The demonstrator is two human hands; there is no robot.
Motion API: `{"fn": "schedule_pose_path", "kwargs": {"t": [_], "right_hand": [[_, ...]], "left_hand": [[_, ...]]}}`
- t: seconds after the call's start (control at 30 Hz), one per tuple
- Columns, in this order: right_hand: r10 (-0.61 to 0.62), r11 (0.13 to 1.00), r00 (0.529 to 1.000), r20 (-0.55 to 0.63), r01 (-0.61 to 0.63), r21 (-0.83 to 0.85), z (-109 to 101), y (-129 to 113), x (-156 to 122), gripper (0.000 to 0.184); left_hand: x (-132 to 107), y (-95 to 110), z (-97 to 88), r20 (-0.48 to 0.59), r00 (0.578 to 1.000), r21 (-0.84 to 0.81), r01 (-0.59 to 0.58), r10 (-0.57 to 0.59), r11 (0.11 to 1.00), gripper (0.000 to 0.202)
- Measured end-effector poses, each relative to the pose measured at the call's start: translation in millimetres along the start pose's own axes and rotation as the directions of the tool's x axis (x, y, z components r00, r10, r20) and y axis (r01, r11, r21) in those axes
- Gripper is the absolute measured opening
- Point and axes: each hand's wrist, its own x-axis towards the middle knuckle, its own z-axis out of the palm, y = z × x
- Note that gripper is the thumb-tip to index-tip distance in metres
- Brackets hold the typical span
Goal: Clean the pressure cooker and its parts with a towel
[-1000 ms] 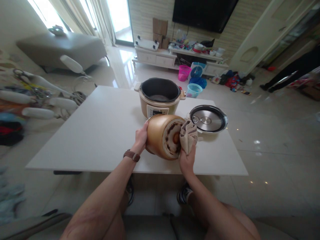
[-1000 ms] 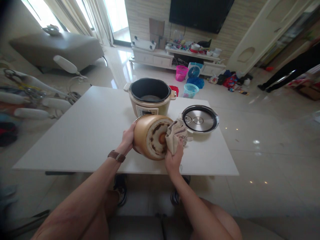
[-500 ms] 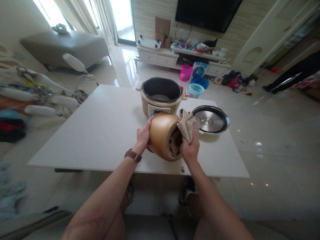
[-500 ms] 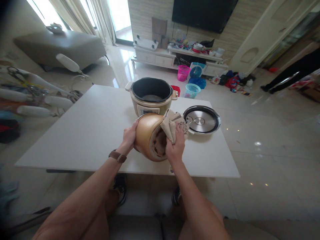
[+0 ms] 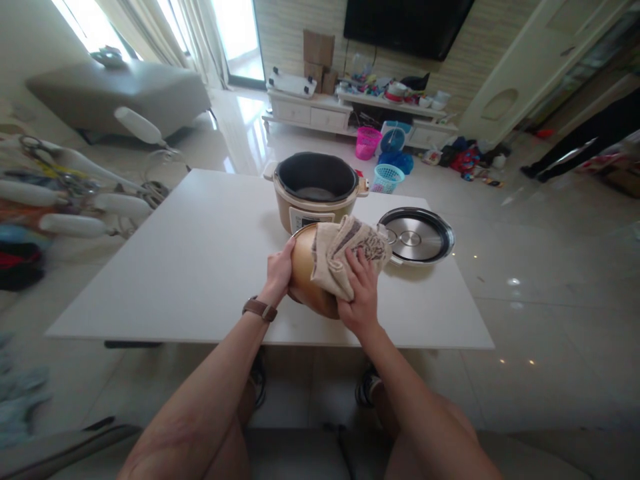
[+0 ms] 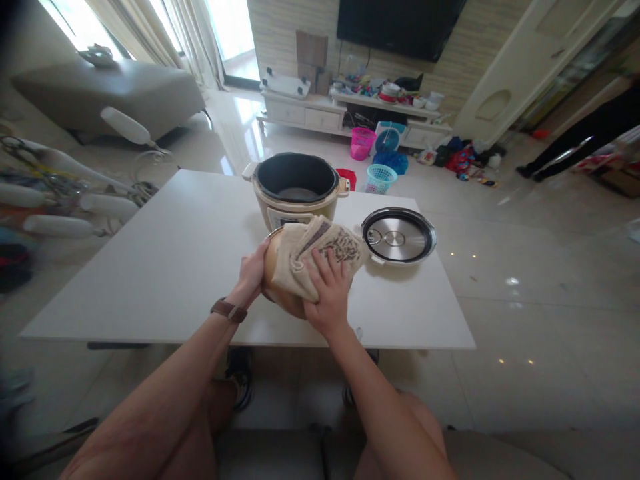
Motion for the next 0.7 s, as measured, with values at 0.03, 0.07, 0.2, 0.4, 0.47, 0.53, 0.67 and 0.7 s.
{"fn": "schedule_pose_path", "kwargs": {"t": [0.03,0.07,0.2,0.4,0.47,0.53,0.67,0.7], "right_hand": [[0.076,0.997,0.996,-0.04,-0.075,0.021,1,9,2,0.064],[0.159,0.987,0.984,-0.081,-0.155,0.047,2,18,5,0.063],[0.471,0.873,0.862,-0.188,-0.425,0.239,6,42,11,0.061],[0.713,0.671,0.671,-0.204,-0.568,0.477,-1,53,23,0.044],[0.747,0.637,0.629,-0.217,-0.582,0.506,-5,53,27,0.041],[0.74,0.643,0.635,-0.224,-0.568,0.514,-9,51,30,0.04],[0.652,0.729,0.722,-0.233,-0.511,0.456,-15,45,30,0.043],[0.618,0.759,0.749,-0.239,-0.489,0.429,-16,43,29,0.046]], "left_hand": [[-1,1,0.0,-0.015,1.0,0.019,-0.009,0.01,1.0,0.061],[-1,1,0.0,-0.027,0.999,0.039,-0.019,0.02,0.999,0.062],[0,-1,0.0,-0.036,0.998,0.067,-0.045,0.048,0.997,0.064],[0,-2,1.7,0.0,0.997,0.069,-0.072,0.072,0.995,0.067],[-2,0,2.5,0.008,0.996,0.082,-0.088,0.087,0.993,0.069],[-4,1,3.2,0.011,0.995,0.094,-0.097,0.097,0.991,0.07],[-8,2,4.8,0.033,0.992,0.1,-0.128,0.126,0.987,0.071],[-9,2,5.2,0.042,0.99,0.102,-0.137,0.133,0.985,0.071]]}}
